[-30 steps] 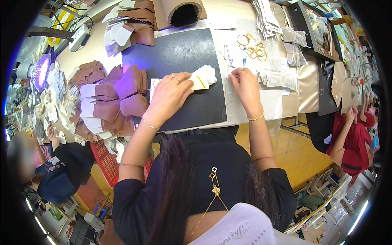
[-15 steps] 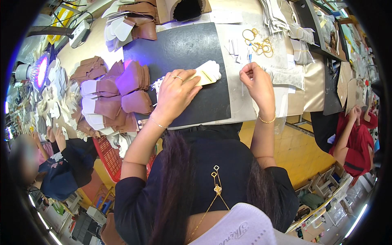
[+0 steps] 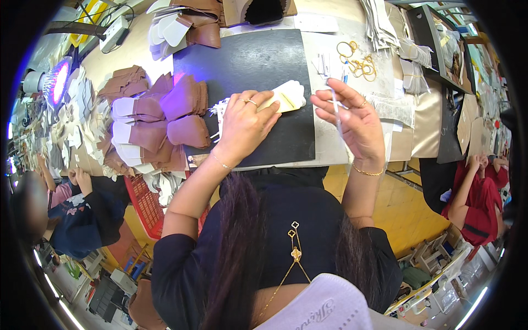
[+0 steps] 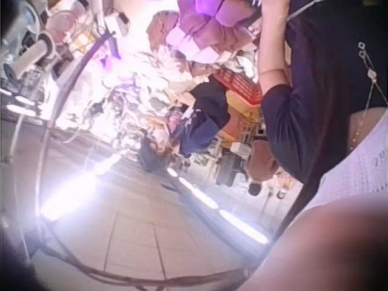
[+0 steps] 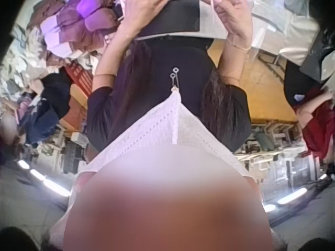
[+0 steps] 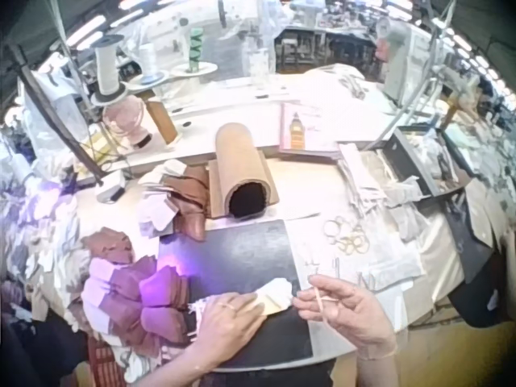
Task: The person uses a pen and a small template to mark multiple white fabric pieces on a table. They repeatedly pick up a piece, place the template, trace or mark, then set the piece aside. The person also handles a bundle of similar fabric pieces, separating and restacking them.
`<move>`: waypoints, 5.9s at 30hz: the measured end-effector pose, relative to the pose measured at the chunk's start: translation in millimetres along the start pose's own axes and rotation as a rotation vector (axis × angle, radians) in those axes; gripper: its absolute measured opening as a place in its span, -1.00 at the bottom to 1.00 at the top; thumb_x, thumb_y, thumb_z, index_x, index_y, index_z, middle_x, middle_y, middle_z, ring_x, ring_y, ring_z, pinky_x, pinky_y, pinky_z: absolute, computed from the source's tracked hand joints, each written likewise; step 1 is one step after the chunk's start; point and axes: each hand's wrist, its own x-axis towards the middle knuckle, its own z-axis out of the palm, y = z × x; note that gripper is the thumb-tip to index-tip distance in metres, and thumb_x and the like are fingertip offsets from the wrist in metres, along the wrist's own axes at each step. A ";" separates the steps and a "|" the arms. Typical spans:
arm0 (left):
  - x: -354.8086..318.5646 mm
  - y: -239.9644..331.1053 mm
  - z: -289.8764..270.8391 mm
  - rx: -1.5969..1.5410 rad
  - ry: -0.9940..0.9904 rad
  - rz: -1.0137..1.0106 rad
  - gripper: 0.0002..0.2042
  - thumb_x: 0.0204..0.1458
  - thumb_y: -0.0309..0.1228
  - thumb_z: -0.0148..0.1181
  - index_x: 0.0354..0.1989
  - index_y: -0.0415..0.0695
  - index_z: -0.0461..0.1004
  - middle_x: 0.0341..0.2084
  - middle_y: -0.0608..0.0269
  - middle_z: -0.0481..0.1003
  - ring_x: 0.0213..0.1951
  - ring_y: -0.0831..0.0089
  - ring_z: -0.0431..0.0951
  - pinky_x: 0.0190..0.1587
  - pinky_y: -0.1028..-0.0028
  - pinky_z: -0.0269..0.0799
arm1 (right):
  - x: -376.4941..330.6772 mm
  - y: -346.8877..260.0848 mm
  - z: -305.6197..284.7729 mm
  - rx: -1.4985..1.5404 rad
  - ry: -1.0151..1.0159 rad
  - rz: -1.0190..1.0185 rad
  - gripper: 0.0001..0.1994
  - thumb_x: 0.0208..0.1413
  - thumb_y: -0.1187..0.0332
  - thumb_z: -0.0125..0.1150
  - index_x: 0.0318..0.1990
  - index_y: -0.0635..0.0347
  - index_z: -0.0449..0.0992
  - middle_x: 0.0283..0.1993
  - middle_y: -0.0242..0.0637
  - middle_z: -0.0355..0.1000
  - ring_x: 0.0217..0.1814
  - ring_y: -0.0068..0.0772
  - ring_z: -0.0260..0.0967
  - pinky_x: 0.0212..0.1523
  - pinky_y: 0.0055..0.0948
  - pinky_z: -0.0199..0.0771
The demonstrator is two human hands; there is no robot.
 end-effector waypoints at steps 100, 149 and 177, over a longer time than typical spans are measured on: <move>9.8 3.1 6.5 -0.054 -0.019 -0.019 -0.81 -0.07 -0.36 0.45 -0.28 -0.12 0.69 -0.16 0.21 0.59 -0.09 0.22 0.55 -0.06 0.26 0.43 | 19.7 67.9 12.7 -1.260 0.193 -0.591 -0.90 0.24 0.41 0.23 -0.14 0.11 0.60 -0.17 -0.37 0.62 -0.06 -0.40 0.56 0.03 -0.33 0.25; 21.1 -17.8 5.0 -0.275 -0.059 -0.138 -0.64 -0.03 -0.38 0.42 -0.04 -0.15 0.53 -0.16 0.10 0.58 -0.13 0.08 0.60 -0.04 0.26 0.50 | 0.8 80.3 3.0 -1.062 0.250 -0.679 -0.83 0.33 0.33 0.13 -0.02 0.14 0.50 -0.13 -0.18 0.52 -0.09 -0.09 0.43 0.01 -0.19 0.39; 73.5 -41.3 -91.1 -0.757 0.388 -0.253 -0.59 0.02 -0.50 0.46 0.07 -0.15 0.51 -0.17 0.24 0.60 -0.17 0.55 0.58 -0.15 0.62 0.51 | 12.7 100.2 2.2 -1.188 0.081 -0.785 -0.83 0.33 0.43 0.10 0.04 0.07 0.44 0.05 -0.21 0.52 0.06 -0.12 0.45 0.06 -0.23 0.44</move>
